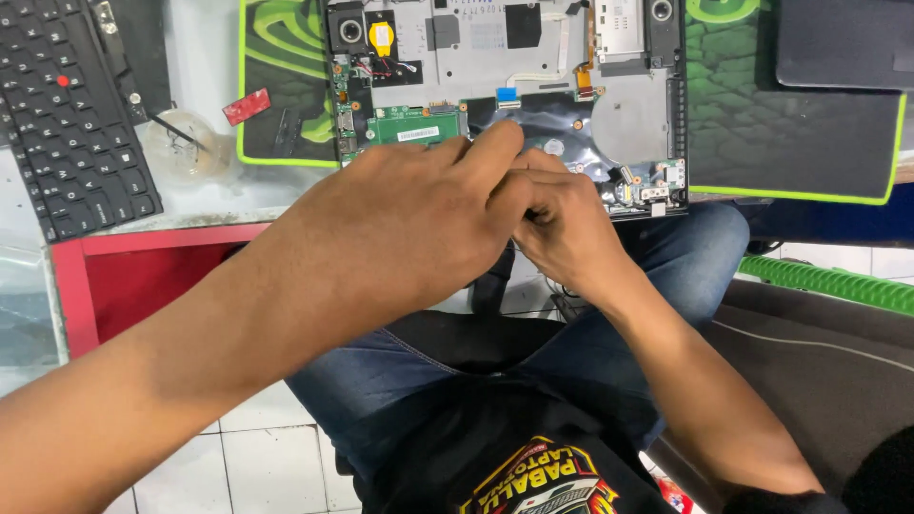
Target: Disassembling a laptop by removing internal screws and disconnecting various components like the motherboard and ribbon cables.
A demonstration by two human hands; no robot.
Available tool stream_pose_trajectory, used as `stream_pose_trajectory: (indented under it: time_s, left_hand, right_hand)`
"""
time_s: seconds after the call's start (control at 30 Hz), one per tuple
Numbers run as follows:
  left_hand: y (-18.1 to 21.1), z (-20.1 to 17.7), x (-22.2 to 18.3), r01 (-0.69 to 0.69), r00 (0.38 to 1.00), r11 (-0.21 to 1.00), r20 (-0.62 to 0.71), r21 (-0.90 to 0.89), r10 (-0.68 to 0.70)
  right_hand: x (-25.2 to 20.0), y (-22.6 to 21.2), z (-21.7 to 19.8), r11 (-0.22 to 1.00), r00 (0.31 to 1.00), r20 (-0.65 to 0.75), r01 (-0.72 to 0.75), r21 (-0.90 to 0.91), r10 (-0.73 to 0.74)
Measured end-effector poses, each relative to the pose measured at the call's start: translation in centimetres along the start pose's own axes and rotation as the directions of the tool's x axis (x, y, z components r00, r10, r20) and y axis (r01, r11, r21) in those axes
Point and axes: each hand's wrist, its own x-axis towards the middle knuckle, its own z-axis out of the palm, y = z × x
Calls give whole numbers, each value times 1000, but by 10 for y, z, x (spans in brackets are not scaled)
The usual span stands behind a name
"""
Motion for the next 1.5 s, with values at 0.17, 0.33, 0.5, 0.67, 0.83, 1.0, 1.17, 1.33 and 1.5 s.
stream_pose_trajectory:
  time_s: [0.17, 0.33, 0.5, 0.67, 0.83, 1.0, 1.17, 1.33, 1.5]
  left_hand:
    - [-12, 6, -14, 34, 993, 973, -120, 230, -6]
    - [-29, -1, -27, 137, 986, 985, -110, 105, -126]
    - [-63, -25, -65, 255, 811, 720, -263, -646, -523]
    - [-76, 49, -132, 675, 502, 367, 33, -640, -864]
    - [-74, 117, -173, 698, 269, 265, -99, -666, -958]
    - [-70, 130, -165, 602, 274, 353, -229, -716, -934]
    - [-69, 136, -157, 790, 304, 449, -368, -418, -878]
    - [-66, 134, -158, 814, 299, 442, -381, -378, -875]
    - [-65, 134, -158, 845, 320, 452, -406, -285, -856]
  right_hand:
    - [-3, -5, 0, 992, 995, -82, 53, -111, -62]
    - [2, -22, -2, 984, 994, -71, 65, -163, -78]
    - [19, -31, -17, 978, 996, -84, 5, -209, -23]
    - [68, -14, -37, 945, 996, -84, -11, -328, -17]
    - [151, 39, -47, 878, 995, -82, 11, -478, -57]
    - [248, 92, -45, 814, 999, -26, 21, -580, -44]
    - [301, 141, -33, 794, 986, 33, 149, -589, -160]
    - [300, 154, -46, 872, 986, 34, 160, -462, -163]
    - [206, 66, -97, 867, 997, -65, 9, -499, -48]
